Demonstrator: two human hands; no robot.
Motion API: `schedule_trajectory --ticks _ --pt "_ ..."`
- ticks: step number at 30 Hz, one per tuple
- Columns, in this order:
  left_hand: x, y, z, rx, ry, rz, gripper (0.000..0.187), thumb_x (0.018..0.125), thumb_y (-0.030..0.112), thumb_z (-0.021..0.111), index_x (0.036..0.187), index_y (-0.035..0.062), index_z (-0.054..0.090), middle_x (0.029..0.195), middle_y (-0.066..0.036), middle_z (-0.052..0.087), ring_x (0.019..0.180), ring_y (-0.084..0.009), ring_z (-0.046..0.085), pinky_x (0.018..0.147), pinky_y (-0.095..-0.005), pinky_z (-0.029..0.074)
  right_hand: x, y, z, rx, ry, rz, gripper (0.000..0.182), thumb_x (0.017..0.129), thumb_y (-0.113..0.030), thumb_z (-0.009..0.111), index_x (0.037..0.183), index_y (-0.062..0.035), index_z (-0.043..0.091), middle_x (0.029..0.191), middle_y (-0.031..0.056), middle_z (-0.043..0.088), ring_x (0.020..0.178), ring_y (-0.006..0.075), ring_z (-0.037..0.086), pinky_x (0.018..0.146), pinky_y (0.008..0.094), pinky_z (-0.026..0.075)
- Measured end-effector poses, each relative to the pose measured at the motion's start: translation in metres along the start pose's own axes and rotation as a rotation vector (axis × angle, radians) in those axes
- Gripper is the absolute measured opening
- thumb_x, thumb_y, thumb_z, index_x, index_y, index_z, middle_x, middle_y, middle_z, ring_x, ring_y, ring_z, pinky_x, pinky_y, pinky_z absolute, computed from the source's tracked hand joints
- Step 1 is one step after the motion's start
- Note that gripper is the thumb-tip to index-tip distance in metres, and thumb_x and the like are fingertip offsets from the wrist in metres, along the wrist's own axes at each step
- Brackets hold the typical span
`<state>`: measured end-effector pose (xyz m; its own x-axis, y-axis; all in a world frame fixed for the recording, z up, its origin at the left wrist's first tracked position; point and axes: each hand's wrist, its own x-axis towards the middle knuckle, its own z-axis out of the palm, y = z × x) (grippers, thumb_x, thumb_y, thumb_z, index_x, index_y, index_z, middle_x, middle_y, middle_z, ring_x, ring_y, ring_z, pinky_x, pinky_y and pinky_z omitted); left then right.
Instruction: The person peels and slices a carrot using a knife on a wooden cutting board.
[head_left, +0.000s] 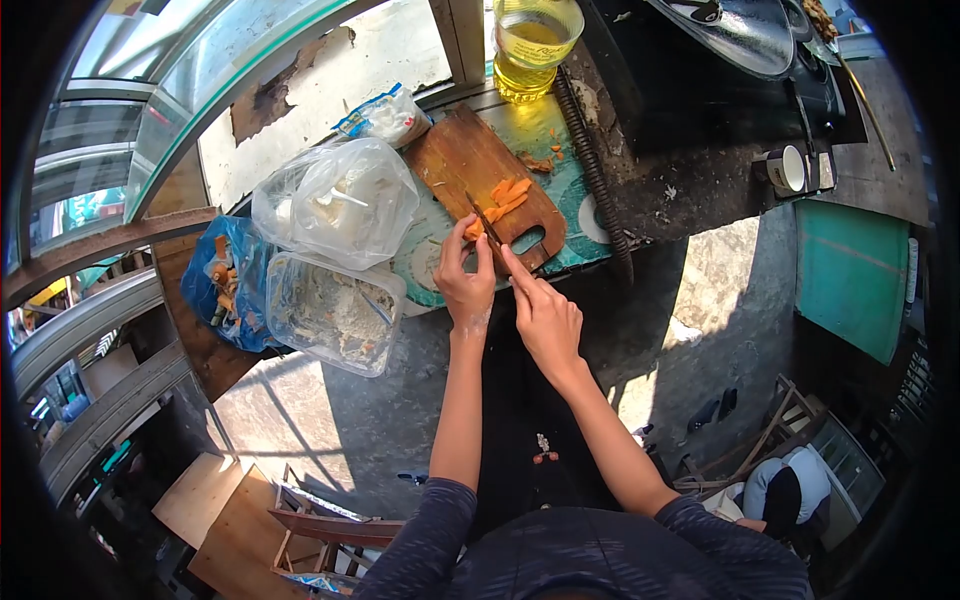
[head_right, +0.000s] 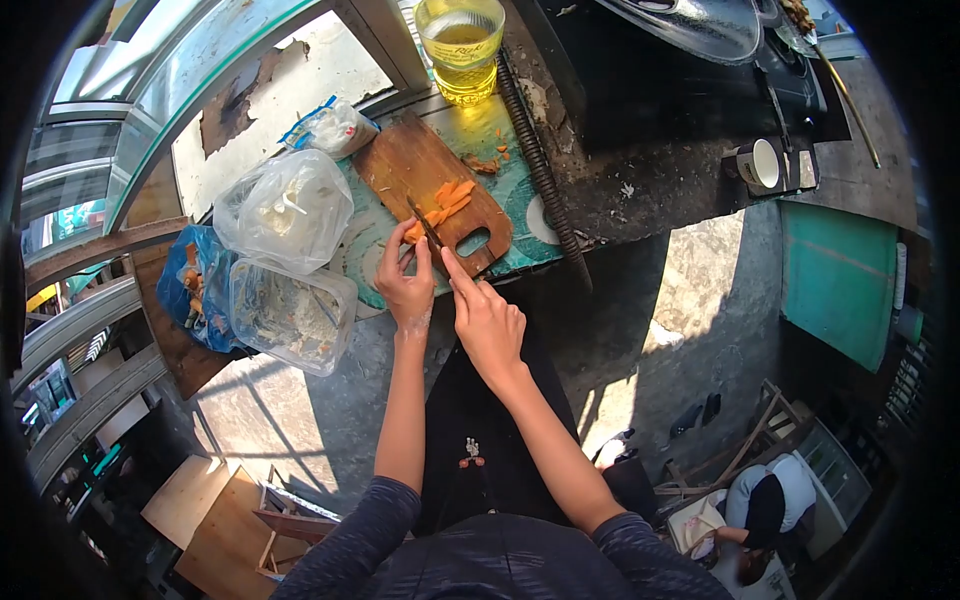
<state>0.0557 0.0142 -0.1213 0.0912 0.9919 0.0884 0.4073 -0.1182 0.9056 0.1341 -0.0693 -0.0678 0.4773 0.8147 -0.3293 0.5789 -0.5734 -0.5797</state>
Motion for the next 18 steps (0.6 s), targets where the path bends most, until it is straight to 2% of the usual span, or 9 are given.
schedule_trajectory --ticks 1,3,6,7,9,10,11,15,18 --pt "-0.002 0.002 -0.001 0.006 -0.008 0.031 0.026 0.087 0.003 0.064 0.113 0.001 0.063 0.107 -0.011 0.068 0.095 -0.0267 0.068 0.074 -0.0331 0.055 0.001 0.0 -0.001 -0.042 -0.018 0.034 0.045 0.095 -0.023 0.054 0.138 -0.0351 0.05 0.09 0.0145 0.07 0.073 0.0353 0.067 0.06 0.0429 0.054" --pt "-0.003 0.008 -0.004 0.017 -0.022 0.1 0.027 0.086 0.003 0.063 0.113 0.0009 0.063 0.107 -0.011 0.069 0.095 -0.0269 0.068 0.076 -0.0333 0.055 0.006 0.009 0.0 0.09 -0.039 0.049 0.042 0.096 -0.025 0.052 0.137 -0.0351 0.051 0.092 0.0147 0.07 0.075 0.0361 0.067 0.063 0.0433 0.054" --pt "-0.003 0.019 0.004 -0.122 -0.021 -0.078 0.026 0.085 0.002 0.063 0.112 0.0009 0.064 0.108 -0.012 0.069 0.098 -0.0276 0.067 0.08 -0.0351 0.054 0.012 0.016 -0.003 0.287 -0.139 0.141 0.038 0.099 -0.029 0.048 0.136 -0.0336 0.053 0.096 0.0168 0.069 0.084 0.037 0.067 0.072 0.0422 0.053" --pt "-0.002 0.012 0.005 -0.064 -0.023 -0.02 0.029 0.087 0.002 0.062 0.116 0.0014 0.061 0.113 -0.013 0.067 0.105 -0.0293 0.066 0.087 -0.0367 0.052 0.013 0.017 -0.006 0.346 -0.156 0.166 0.037 0.099 -0.029 0.048 0.136 -0.0333 0.053 0.097 0.0172 0.069 0.086 0.0369 0.066 0.074 0.0416 0.052" --pt "0.004 0.009 0.005 -0.083 -0.032 -0.038 0.031 0.089 0.001 0.061 0.12 -0.0001 0.058 0.12 -0.013 0.065 0.11 -0.0245 0.063 0.092 -0.0355 0.051 0.018 0.018 -0.013 0.48 -0.232 0.243 0.037 0.099 -0.029 0.047 0.135 -0.0296 0.054 0.106 0.0188 0.067 0.094 0.0371 0.065 0.079 0.0388 0.051" --pt "0.006 0.009 0.004 -0.09 -0.039 -0.05 0.032 0.09 0.0 0.06 0.122 -0.0009 0.057 0.124 -0.013 0.063 0.112 -0.0221 0.062 0.095 -0.0349 0.051 0.018 0.02 -0.012 0.489 -0.204 0.214 0.037 0.1 -0.029 0.047 0.135 -0.0282 0.054 0.108 0.0188 0.066 0.094 0.0369 0.065 0.079 0.0384 0.051" --pt "0.006 0.008 0.001 -0.11 -0.065 -0.077 0.037 0.091 0.0 0.06 0.127 -0.0007 0.053 0.129 -0.015 0.06 0.118 -0.0238 0.059 0.099 -0.0363 0.047 0.016 0.023 -0.009 0.5 -0.181 0.187 0.036 0.1 -0.028 0.047 0.135 -0.0267 0.054 0.109 0.0189 0.066 0.094 0.0367 0.066 0.079 0.038 0.051" --pt "0.011 0.002 -0.009 -0.057 -0.054 -0.011 0.034 0.089 0.001 0.062 0.122 0.0013 0.058 0.127 -0.014 0.061 0.107 -0.023 0.064 0.087 -0.0331 0.052 0.009 0.019 -0.012 0.527 -0.159 0.202 0.036 0.1 -0.025 0.047 0.135 -0.0216 0.055 0.113 0.0192 0.065 0.095 0.0362 0.066 0.079 0.0367 0.05" --pt "0.014 0.001 -0.021 0.013 -0.083 -0.035 0.033 0.085 0.0 0.065 0.118 0.005 0.063 0.124 -0.014 0.063 0.093 -0.0234 0.067 0.077 -0.0335 0.054 0.006 0.019 -0.009 0.49 -0.105 0.159 0.037 0.1 -0.024 0.047 0.136 -0.0208 0.054 0.114 0.0189 0.065 0.083 0.0298 0.07 0.076 0.035 0.05"
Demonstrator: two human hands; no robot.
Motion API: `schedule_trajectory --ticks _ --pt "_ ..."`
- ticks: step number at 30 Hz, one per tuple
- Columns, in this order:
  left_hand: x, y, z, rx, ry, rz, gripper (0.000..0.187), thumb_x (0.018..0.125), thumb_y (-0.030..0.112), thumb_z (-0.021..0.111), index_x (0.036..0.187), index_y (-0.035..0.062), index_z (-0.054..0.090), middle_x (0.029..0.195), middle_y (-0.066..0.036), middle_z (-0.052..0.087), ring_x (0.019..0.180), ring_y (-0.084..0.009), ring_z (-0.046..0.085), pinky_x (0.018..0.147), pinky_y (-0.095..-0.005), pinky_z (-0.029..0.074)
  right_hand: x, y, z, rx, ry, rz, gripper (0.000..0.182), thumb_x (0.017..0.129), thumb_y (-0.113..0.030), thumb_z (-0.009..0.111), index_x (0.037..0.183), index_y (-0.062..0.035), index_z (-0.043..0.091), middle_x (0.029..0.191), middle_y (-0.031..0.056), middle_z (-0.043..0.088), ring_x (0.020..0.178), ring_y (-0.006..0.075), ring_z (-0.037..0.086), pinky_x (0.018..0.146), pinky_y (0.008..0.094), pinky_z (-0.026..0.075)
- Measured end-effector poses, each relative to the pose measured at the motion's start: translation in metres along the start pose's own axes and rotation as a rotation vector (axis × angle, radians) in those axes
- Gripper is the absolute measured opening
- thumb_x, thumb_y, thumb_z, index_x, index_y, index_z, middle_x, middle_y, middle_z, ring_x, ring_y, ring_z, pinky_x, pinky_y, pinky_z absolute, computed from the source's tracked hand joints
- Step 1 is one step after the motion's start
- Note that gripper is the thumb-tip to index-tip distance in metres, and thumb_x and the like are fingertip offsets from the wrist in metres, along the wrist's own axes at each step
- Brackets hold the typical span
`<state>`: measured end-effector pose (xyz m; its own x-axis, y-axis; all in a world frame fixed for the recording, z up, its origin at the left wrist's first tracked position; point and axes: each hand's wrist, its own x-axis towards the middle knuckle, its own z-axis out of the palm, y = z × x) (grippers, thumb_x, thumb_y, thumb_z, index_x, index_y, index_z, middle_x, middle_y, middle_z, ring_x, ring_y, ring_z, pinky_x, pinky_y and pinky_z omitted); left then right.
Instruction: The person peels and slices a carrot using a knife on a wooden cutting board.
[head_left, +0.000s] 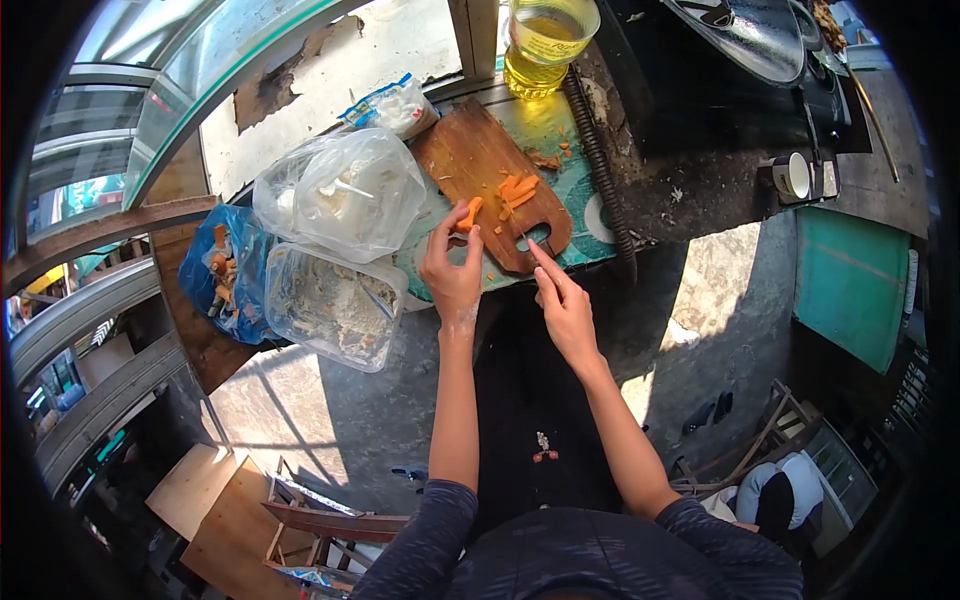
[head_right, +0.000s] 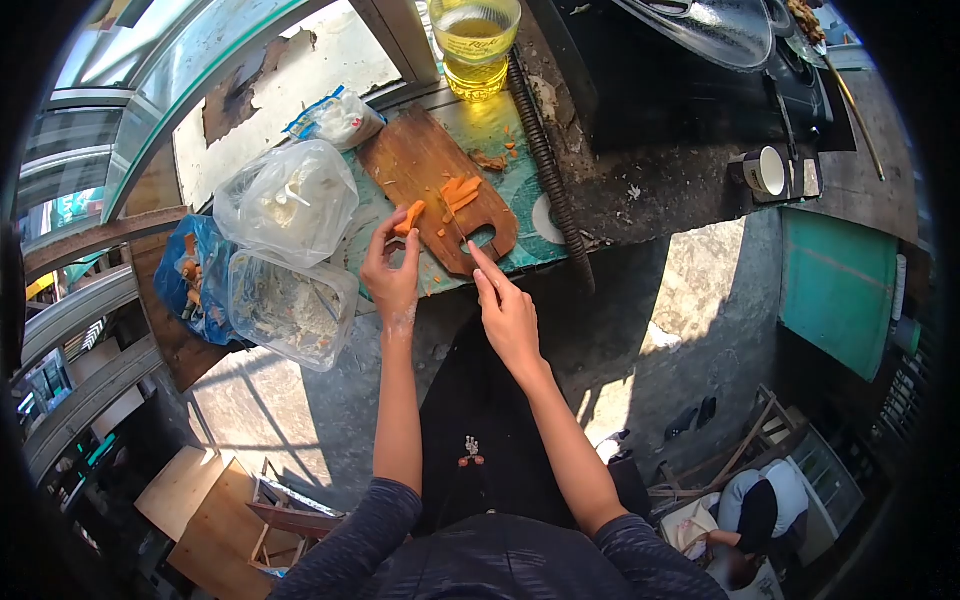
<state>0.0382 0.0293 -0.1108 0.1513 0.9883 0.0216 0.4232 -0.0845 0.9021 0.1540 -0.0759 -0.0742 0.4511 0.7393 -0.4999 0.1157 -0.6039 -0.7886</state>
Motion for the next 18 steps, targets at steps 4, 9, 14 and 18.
schedule_trajectory --ticks 4,9,14,18 --pt "0.003 0.005 -0.004 0.051 0.039 0.084 0.034 0.084 0.0 0.067 0.117 0.0058 0.066 0.114 -0.011 0.067 0.086 -0.0205 0.066 0.071 -0.0309 0.054 -0.001 -0.006 0.001 0.075 -0.088 0.005 0.037 0.1 -0.024 0.048 0.137 -0.0221 0.054 0.089 0.0162 0.067 0.063 0.0163 0.059 0.067 0.0312 0.048" --pt "0.004 0.007 0.001 0.059 0.102 0.108 0.036 0.083 0.002 0.07 0.119 0.0062 0.066 0.104 -0.009 0.067 0.084 -0.0199 0.065 0.07 -0.0297 0.053 -0.002 -0.01 0.008 0.117 -0.12 -0.002 0.038 0.099 -0.024 0.049 0.137 -0.0238 0.054 0.062 0.0082 0.051 0.056 0.0116 0.048 0.06 0.0283 0.044" --pt "0.003 -0.006 0.012 -0.098 0.031 -0.124 0.032 0.085 0.008 0.071 0.117 0.0042 0.067 0.106 -0.009 0.064 0.085 -0.0172 0.065 0.067 -0.0276 0.052 -0.005 0.0 0.011 0.123 -0.139 0.052 0.039 0.1 -0.026 0.048 0.138 -0.0234 0.053 0.06 0.0073 0.048 0.056 0.0119 0.049 0.061 0.0282 0.044" --pt "0.005 -0.001 0.021 -0.074 0.101 -0.142 0.028 0.087 0.01 0.07 0.114 0.0041 0.07 0.101 -0.007 0.065 0.079 -0.0132 0.064 0.064 -0.0261 0.052 -0.008 0.001 0.009 0.13 -0.116 0.063 0.038 0.1 -0.026 0.047 0.138 -0.022 0.053 0.061 0.0073 0.048 0.056 0.0115 0.048 0.061 0.0285 0.044"
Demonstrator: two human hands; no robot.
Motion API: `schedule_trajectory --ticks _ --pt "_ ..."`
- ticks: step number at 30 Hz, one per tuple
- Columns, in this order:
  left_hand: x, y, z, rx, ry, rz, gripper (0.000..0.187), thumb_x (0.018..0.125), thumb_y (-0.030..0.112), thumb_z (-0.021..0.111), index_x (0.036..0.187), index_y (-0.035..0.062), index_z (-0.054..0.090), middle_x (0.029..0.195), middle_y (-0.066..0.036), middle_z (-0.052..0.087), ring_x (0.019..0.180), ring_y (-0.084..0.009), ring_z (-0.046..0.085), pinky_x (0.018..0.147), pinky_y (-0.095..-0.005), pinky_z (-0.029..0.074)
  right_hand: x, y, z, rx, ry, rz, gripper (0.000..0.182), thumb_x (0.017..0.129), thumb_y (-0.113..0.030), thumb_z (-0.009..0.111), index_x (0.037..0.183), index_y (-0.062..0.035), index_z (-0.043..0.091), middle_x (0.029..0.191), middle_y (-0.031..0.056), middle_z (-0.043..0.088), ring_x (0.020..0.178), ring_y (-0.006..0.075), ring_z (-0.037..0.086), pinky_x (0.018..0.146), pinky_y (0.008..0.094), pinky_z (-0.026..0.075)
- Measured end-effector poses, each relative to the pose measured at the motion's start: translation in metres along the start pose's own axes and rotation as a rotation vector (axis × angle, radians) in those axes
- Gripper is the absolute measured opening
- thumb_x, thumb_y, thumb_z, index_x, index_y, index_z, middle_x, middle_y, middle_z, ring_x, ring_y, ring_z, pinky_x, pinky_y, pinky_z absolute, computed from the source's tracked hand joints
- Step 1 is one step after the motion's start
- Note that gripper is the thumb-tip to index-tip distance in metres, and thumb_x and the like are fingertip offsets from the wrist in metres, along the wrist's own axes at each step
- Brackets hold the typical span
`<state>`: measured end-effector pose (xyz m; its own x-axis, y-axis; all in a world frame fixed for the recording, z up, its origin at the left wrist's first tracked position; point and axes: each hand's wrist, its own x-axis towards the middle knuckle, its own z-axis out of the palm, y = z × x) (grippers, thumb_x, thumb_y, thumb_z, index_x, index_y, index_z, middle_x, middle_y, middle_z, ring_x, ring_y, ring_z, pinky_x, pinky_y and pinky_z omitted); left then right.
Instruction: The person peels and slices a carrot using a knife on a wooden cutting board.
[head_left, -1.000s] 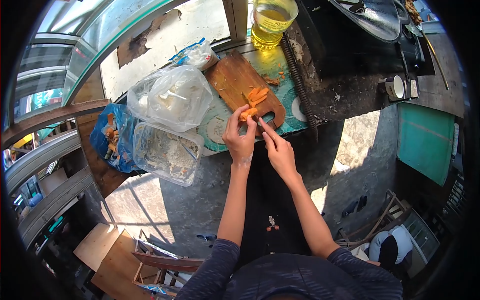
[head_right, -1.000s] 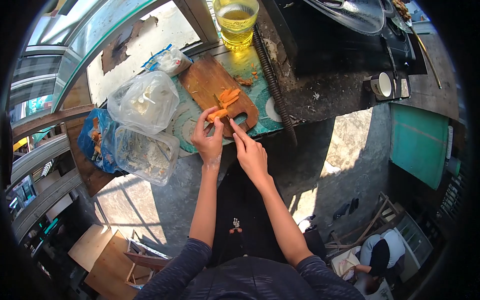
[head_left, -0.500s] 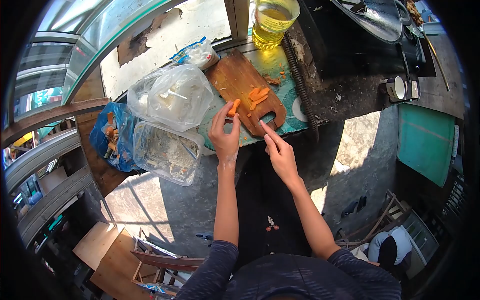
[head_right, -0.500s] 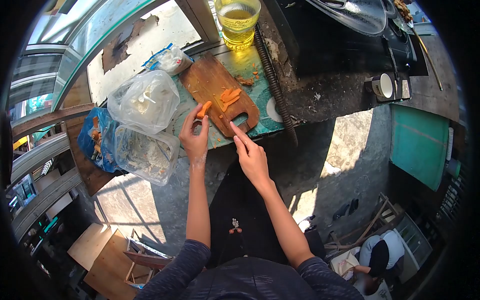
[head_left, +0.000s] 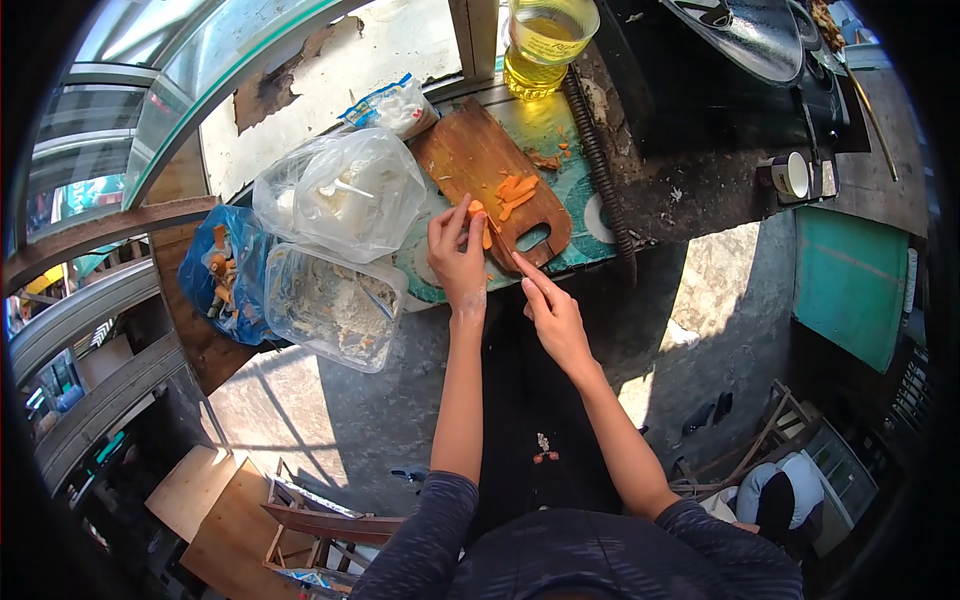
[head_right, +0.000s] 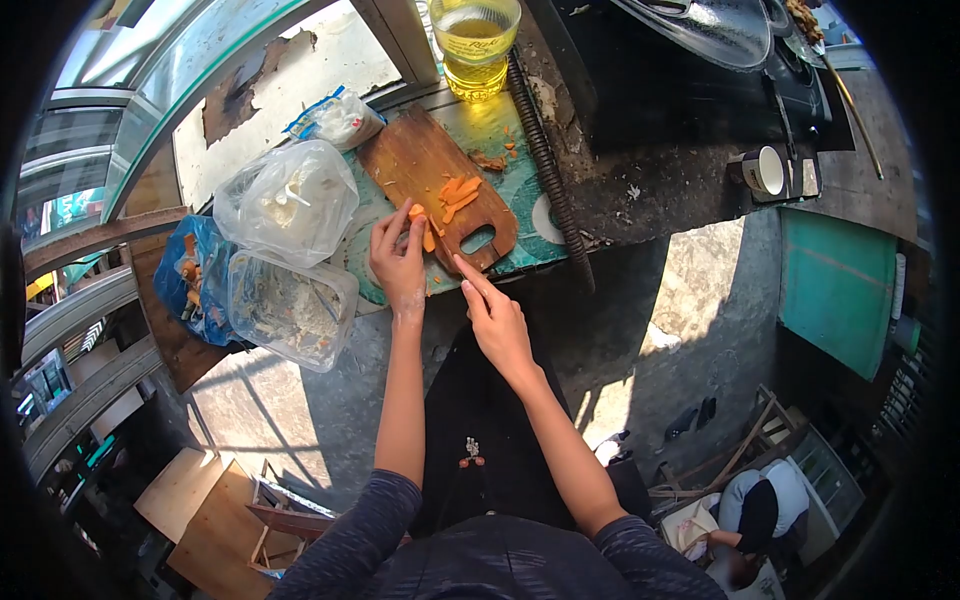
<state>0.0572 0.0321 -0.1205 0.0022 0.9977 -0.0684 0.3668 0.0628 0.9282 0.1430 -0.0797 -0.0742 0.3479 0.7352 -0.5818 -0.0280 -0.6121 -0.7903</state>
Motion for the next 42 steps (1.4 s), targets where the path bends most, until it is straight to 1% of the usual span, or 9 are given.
schedule_trajectory --ticks 4,7,10,19,22,25,28,35,42 --pt "-0.002 0.009 0.003 0.075 0.033 -0.08 0.025 0.087 0.011 0.071 0.111 0.0051 0.072 0.097 -0.006 0.066 0.075 -0.0118 0.063 0.063 -0.0256 0.051 0.0 0.001 0.0 0.027 0.024 -0.004 0.038 0.101 -0.025 0.046 0.139 -0.0197 0.053 0.063 0.0074 0.048 0.058 0.0096 0.046 0.062 0.0277 0.044" --pt "-0.002 0.015 0.002 0.038 0.045 -0.108 0.023 0.087 0.011 0.071 0.109 0.0032 0.072 0.094 -0.007 0.065 0.071 -0.0131 0.062 0.063 -0.0273 0.05 0.001 0.004 0.004 0.145 -0.01 -0.021 0.039 0.102 -0.022 0.047 0.14 -0.0124 0.052 0.069 -0.004 0.045 0.062 0.0046 0.039 0.058 0.0209 0.039" --pt "-0.001 0.015 -0.002 0.141 0.029 -0.078 0.023 0.087 0.011 0.07 0.108 0.0014 0.072 0.09 -0.009 0.065 0.069 -0.0146 0.062 0.064 -0.0288 0.05 0.002 0.004 0.006 0.153 -0.016 0.003 0.039 0.102 -0.024 0.045 0.14 -0.0167 0.052 0.066 0.0059 0.05 0.059 0.0085 0.044 0.062 0.0268 0.044" --pt "-0.001 0.012 -0.001 0.035 0.024 -0.162 0.021 0.085 0.006 0.069 0.105 -0.0008 0.072 0.087 -0.011 0.067 0.07 -0.017 0.065 0.067 -0.0301 0.05 -0.001 0.006 0.011 0.065 0.024 -0.12 0.04 0.102 -0.021 0.045 0.141 -0.018 0.05 0.065 0.0089 0.051 0.055 0.0118 0.048 0.061 0.0287 0.045" --pt "-0.001 0.013 0.0 0.046 0.029 -0.16 0.02 0.084 0.005 0.069 0.103 -0.0022 0.072 0.088 -0.012 0.067 0.071 -0.0178 0.066 0.067 -0.0305 0.051 -0.005 0.001 0.008 -0.033 0.004 -0.112 0.04 0.1 -0.019 0.046 0.14 -0.0188 0.05 0.077 0.0153 0.064 0.055 0.0174 0.055 0.062 0.0306 0.046" --pt "-0.001 0.011 -0.002 0.077 0.028 -0.128 0.021 0.085 0.005 0.069 0.104 -0.0038 0.071 0.089 -0.012 0.069 0.072 -0.0153 0.067 0.063 -0.0277 0.053 -0.005 -0.002 0.011 -0.078 0.033 -0.125 0.041 0.1 -0.018 0.047 0.14 -0.021 0.05 0.103 0.0185 0.068 0.069 0.028 0.067 0.067 0.0343 0.049" --pt "0.0 0.008 -0.001 0.085 0.029 -0.108 0.022 0.085 0.005 0.069 0.104 -0.0047 0.07 0.089 -0.012 0.07 0.072 -0.0142 0.067 0.061 -0.0265 0.054 -0.005 0.001 0.019 -0.142 0.077 -0.162 0.042 0.099 -0.018 0.047 0.14 -0.0241 0.049 0.121 0.0171 0.061 0.087 0.0362 0.067 0.072 0.0394 0.051" --pt "0.001 0.012 0.0 0.111 0.02 -0.141 0.021 0.085 0.005 0.068 0.104 -0.0051 0.07 0.088 -0.013 0.07 0.073 -0.0153 0.068 0.062 -0.0262 0.054 -0.001 0.006 0.027 -0.236 0.109 -0.159 0.044 0.099 -0.018 0.048 0.142 -0.0286 0.047 0.105 0.0193 0.066 0.087 0.0393 0.064 0.069 0.0446 0.051" --pt "0.004 0.019 0.0 0.115 -0.014 -0.212 0.021 0.084 0.006 0.067 0.103 -0.0028 0.07 0.09 -0.014 0.067 0.071 -0.0193 0.067 0.071 -0.0326 0.051 0.008 0.013 0.042 -0.189 0.155 -0.189 0.046 0.099 -0.019 0.047 0.143 -0.0298 0.044 0.098 0.0217 0.066 0.085 0.0424 0.061 0.066 0.0474 0.05"
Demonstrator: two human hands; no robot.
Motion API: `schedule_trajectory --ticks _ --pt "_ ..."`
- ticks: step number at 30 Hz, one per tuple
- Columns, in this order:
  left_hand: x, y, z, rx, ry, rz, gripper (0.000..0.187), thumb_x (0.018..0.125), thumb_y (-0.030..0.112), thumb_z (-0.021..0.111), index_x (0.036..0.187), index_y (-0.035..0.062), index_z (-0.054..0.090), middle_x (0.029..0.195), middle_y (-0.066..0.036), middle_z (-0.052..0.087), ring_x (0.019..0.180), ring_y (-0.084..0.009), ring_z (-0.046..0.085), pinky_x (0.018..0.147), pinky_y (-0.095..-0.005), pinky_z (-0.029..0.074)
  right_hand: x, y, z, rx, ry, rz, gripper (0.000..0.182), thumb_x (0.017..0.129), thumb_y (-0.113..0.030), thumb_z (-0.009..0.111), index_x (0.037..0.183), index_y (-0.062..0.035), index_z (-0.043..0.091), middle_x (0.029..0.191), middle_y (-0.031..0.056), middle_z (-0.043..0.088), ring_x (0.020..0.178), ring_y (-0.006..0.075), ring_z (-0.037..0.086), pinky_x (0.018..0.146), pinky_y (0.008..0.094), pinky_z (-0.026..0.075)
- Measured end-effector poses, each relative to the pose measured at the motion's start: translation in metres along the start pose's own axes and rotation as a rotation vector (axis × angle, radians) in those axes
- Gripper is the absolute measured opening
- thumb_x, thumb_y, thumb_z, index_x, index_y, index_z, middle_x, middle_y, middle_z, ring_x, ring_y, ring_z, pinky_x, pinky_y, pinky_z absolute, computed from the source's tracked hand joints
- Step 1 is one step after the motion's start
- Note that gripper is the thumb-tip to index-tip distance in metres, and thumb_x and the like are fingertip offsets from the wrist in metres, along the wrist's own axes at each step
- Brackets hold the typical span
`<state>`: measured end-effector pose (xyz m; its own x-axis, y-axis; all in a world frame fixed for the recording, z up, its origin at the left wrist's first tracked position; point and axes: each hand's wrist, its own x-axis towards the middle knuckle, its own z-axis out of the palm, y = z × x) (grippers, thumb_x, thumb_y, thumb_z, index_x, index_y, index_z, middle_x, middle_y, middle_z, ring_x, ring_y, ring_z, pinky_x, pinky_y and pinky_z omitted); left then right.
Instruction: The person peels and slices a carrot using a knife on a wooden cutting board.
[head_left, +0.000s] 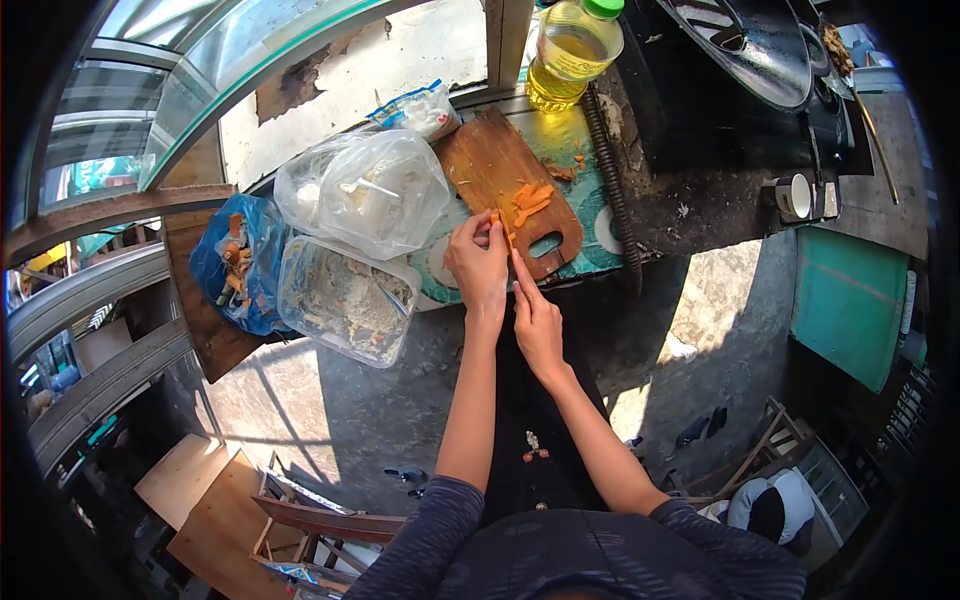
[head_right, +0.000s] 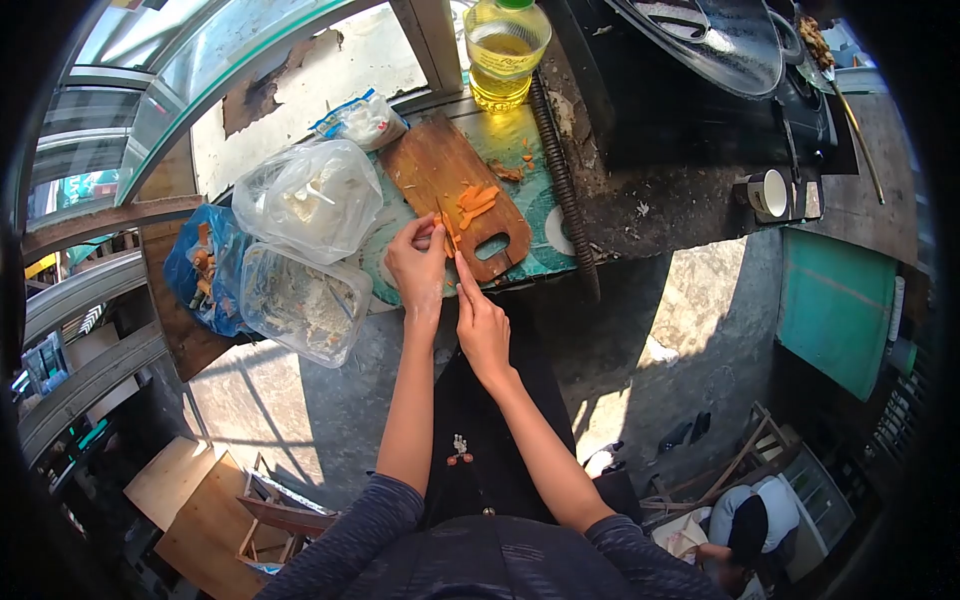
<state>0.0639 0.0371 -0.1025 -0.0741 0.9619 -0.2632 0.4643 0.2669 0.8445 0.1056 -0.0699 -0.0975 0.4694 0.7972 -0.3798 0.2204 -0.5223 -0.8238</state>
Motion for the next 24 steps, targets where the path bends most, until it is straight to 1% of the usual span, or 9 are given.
schedule_trajectory --ticks 4,7,10,11,14,15,17,22,24 --pt "0.0 0.002 -0.001 0.006 -0.007 -0.015 0.02 0.084 0.006 0.066 0.103 -0.0029 0.07 0.09 -0.015 0.067 0.07 -0.0196 0.067 0.072 -0.0328 0.052 0.012 0.006 0.005 -0.005 -0.006 0.014 0.046 0.099 -0.02 0.045 0.144 -0.0297 0.043 0.1 0.0215 0.066 0.086 0.0438 0.061 0.067 0.0483 0.05" --pt "-0.001 0.001 -0.002 -0.038 -0.02 -0.032 0.021 0.085 0.006 0.065 0.103 -0.003 0.07 0.09 -0.015 0.067 0.071 -0.02 0.067 0.072 -0.0327 0.052 0.021 0.004 0.01 -0.003 0.022 -0.035 0.045 0.1 -0.022 0.044 0.144 -0.03 0.042 0.102 0.0226 0.065 0.088 0.0434 0.061 0.068 0.0472 0.05" --pt "0.001 -0.004 -0.001 -0.022 -0.003 0.002 0.022 0.085 0.006 0.066 0.104 -0.0032 0.07 0.091 -0.014 0.068 0.072 -0.0199 0.068 0.071 -0.0322 0.052 0.018 0.001 0.005 0.139 -0.022 0.056 0.044 0.101 -0.023 0.043 0.145 -0.0277 0.042 0.103 0.0244 0.065 0.093 0.0426 0.06 0.071 0.0462 0.05" --pt "0.001 -0.007 -0.001 0.002 0.0 0.018 0.022 0.085 0.006 0.066 0.105 -0.0033 0.07 0.091 -0.014 0.068 0.073 -0.0198 0.068 0.071 -0.0321 0.053 0.014 0.008 0.005 0.121 0.014 -0.021 0.043 0.102 -0.023 0.043 0.145 -0.0244 0.043 0.089 0.0232 0.068 0.078 0.035 0.069 0.068 0.0393 0.05" --pt "0.004 -0.021 0.001 -0.157 -0.011 -0.074 0.02 0.086 0.005 0.066 0.103 -0.0034 0.07 0.091 -0.012 0.068 0.075 -0.0175 0.068 0.067 -0.0299 0.055 -0.003 0.016 -0.005 0.24 -0.077 0.131 0.042 0.103 -0.023 0.043 0.145 -0.0221 0.044 0.074 0.0134 0.063 0.06 0.0157 0.058 0.063 0.0314 0.047" --pt "0.004 -0.019 0.0 -0.189 -0.022 -0.088 0.021 0.087 0.006 0.066 0.106 -0.003 0.069 0.092 -0.012 0.067 0.076 -0.0159 0.067 0.065 -0.0283 0.057 -0.007 0.016 -0.008 0.285 -0.077 0.145 0.042 0.102 -0.022 0.044 0.144 -0.0222 0.046 0.068 0.0064 0.052 0.059 0.0078 0.041 0.06 0.0264 0.043" --pt "0.001 -0.015 -0.004 -0.25 -0.044 -0.119 0.023 0.09 0.006 0.065 0.11 -0.0024 0.068 0.094 -0.011 0.067 0.077 -0.0126 0.066 0.062 -0.0249 0.06 -0.007 0.014 -0.012 0.274 -0.08 0.134 0.042 0.102 -0.022 0.045 0.144 -0.0219 0.046 0.068 0.0062 0.052 0.059 0.0079 0.043 0.06 0.0265 0.043" --pt "-0.001 -0.018 -0.007 -0.311 -0.038 -0.107 0.029 0.09 0.007 0.065 0.116 -0.0032 0.065 0.092 -0.009 0.065 0.077 -0.013 0.067 0.062 -0.0253 0.06 0.002 0.011 -0.015 0.313 -0.062 0.134 0.041 0.102 -0.022 0.046 0.143 -0.0215 0.047 0.07 0.0071 0.053 0.06 0.0084 0.044 0.061 0.0268 0.044" --pt "-0.001 -0.014 -0.008 -0.303 -0.034 -0.113 0.029 0.09 0.007 0.066 0.117 -0.0037 0.064 0.092 -0.009 0.065 0.077 -0.0127 0.066 0.061 -0.0252 0.06 0.0 0.004 -0.02 0.27 -0.091 0.104 0.041 0.102 -0.021 0.046 0.143 -0.0217 0.048 0.07 0.008 0.053 0.059 0.0089 0.045 0.061 0.0272 0.044"
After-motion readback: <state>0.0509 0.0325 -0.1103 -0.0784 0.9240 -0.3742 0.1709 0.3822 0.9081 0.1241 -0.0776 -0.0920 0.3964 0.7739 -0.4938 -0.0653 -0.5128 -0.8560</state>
